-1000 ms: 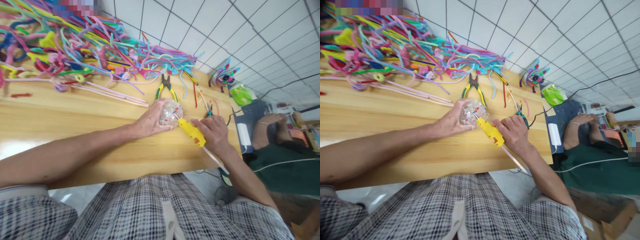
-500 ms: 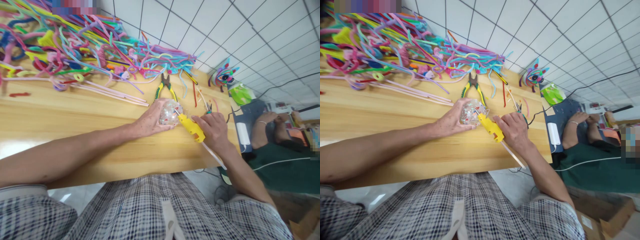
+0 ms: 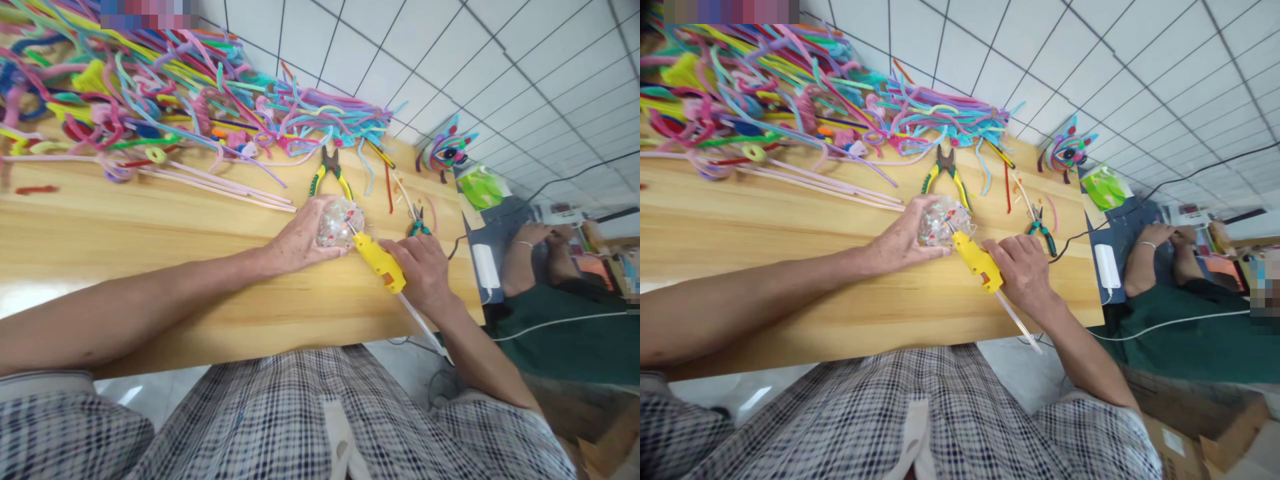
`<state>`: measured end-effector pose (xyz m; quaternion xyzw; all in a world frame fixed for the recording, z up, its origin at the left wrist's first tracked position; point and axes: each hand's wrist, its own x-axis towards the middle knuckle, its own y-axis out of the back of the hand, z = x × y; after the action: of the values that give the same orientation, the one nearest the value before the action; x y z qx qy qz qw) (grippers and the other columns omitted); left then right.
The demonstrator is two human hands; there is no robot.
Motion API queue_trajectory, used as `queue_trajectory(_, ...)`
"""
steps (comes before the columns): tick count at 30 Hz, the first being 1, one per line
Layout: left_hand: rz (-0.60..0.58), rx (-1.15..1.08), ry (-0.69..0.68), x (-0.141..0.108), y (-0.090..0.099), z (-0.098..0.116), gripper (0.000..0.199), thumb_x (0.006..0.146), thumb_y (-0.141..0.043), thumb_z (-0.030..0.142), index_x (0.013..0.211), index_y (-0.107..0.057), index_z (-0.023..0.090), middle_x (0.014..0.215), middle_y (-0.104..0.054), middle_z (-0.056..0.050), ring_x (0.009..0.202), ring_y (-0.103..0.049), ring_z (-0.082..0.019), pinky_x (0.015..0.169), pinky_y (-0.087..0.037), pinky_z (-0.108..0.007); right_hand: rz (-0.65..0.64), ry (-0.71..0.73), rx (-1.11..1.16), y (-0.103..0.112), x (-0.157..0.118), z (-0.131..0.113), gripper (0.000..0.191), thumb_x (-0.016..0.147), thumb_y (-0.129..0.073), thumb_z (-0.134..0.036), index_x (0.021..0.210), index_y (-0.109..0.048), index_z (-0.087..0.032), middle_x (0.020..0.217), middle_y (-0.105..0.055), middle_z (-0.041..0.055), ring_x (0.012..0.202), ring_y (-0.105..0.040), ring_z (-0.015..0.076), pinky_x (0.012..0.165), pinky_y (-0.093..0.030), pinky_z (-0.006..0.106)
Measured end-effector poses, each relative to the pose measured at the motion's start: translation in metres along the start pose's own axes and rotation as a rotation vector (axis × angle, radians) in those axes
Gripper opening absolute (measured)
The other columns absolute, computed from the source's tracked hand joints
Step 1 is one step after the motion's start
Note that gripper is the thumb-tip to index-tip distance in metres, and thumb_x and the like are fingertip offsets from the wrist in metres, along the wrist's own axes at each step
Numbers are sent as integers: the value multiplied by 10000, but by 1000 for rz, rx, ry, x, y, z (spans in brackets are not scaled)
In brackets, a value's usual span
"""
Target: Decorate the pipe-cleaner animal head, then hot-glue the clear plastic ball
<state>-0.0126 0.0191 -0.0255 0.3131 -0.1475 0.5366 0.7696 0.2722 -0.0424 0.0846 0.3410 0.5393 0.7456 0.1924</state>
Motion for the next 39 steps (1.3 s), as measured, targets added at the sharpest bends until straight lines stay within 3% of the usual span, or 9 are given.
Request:
queue_trajectory(7,4,9,17,-1,-2,-2,925,876,-869,513,1585,-349,225,1563,-510,-221,1498,-536,-412,1249,-484,-642,101,-19,-18,0,4,-5,283,1086,-561,-311,1331,-676,-228,874,-682,60,813,-581,246,768,-402,398)
queue_trajectory(12,14,-19,0,-1,-2,-2,910,879,-857,521,1579,-351,236,1557,-519,-216,1488,-546,-418,1234,-485,-670,57,-8,-31,0,7,-8,278,1066,-575,-251,1322,-680,-234,883,-695,59,822,-579,246,773,-398,394)
queue_trajectory(19,-6,-5,24,1,0,3,870,897,-844,533,1564,-376,227,1550,-534,-202,1490,-540,-376,1265,-478,-596,87,55,-41,5,16,-13,236,1089,-553,-255,1283,-670,-190,875,-687,61,813,-552,242,777,-399,381)
queue_trajectory(39,20,32,-12,1,-2,-1,886,917,-831,571,1574,-351,220,1543,-525,-205,1478,-548,-374,1252,-493,-592,114,-19,5,4,5,-25,232,1093,-532,-267,1265,-668,-191,838,-655,50,782,-561,238,726,-407,385)
